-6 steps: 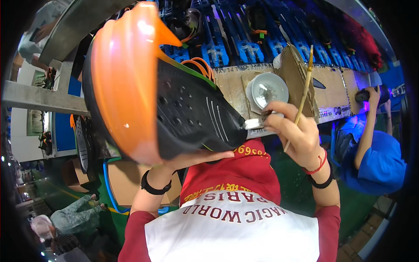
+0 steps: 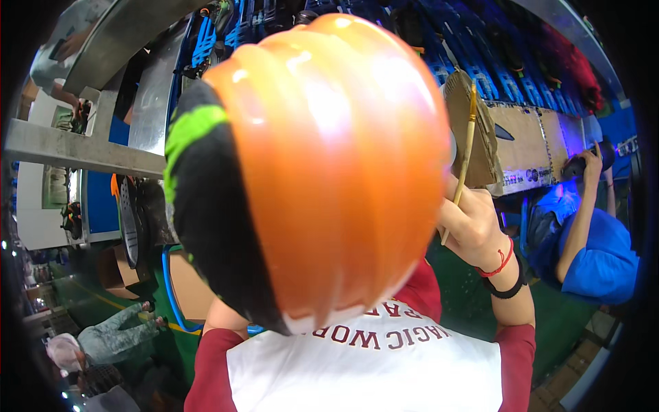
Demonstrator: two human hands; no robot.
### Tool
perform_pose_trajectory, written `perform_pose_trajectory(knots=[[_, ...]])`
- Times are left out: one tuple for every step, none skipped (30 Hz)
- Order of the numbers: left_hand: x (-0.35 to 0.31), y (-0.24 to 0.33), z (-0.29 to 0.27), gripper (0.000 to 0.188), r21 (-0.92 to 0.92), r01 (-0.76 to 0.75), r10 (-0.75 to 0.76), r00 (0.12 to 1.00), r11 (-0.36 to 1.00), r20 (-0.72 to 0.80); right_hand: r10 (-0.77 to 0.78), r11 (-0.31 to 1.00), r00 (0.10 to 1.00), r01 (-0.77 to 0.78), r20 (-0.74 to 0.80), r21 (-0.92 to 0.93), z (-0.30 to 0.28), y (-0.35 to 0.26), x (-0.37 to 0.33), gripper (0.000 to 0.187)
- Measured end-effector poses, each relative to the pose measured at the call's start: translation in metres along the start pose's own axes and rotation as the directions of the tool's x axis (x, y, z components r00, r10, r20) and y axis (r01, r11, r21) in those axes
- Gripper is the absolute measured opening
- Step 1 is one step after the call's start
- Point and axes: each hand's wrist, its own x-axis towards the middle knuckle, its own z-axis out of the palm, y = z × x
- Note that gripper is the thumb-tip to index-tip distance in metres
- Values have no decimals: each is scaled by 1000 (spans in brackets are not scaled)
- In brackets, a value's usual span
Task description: Applying glue to shoe soles and components using a small brush.
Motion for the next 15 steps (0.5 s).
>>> perform_pose_trajectory(knots=[[-1,1,1,57,-7,1,-1,1000,1000,5,-13,999,1000,14,19,-41,0,1,0,20],[2,-1,1,57,-8,0,0,1000,1000,6,-11,999,1000,11,18,-46,0,2,-1,20],[4,-4,2,57,-14,-4,4,1000,1000,2,2,998,998,1,55,-56,1,4,-2,21],[6,-8,3,56,-25,-7,7,1000,1000,1,17,998,996,-11,93,-68,2,6,-3,21],[6,-8,2,56,-25,-1,1,1000,1000,-1,16,998,996,-10,92,-62,4,7,-3,21],[4,-4,-1,56,-25,9,-9,1000,1000,-6,-4,995,997,11,77,-95,5,6,-1,22],[3,-1,-4,56,-25,19,-19,1000,1000,-15,-23,991,998,31,63,-129,5,5,1,23],[0,3,-6,55,-28,32,-32,999,999,-20,-30,992,998,37,62,-122,4,5,3,23],[0,3,-5,55,-36,30,-31,999,999,-22,-30,991,997,39,67,-129,4,6,4,24],[0,2,-5,55,-44,32,-33,999,999,-22,-31,990,997,41,72,-135,4,7,4,25],[-1,3,-5,55,-52,32,-33,999,998,-23,-28,990,997,38,72,-138,5,7,4,25],[-1,3,-5,54,-62,35,-37,999,997,-25,-31,987,998,40,59,-154,6,9,4,26],[-1,2,-4,54,-70,40,-42,999,997,-28,-35,985,998,42,45,-169,7,10,3,26],[-1,2,-5,54,-79,43,-45,999,996,-30,-34,985,998,41,45,-169,7,11,3,26],[-1,2,-6,54,-88,49,-52,998,995,-34,-26,984,999,31,32,-175,8,12,3,26]])
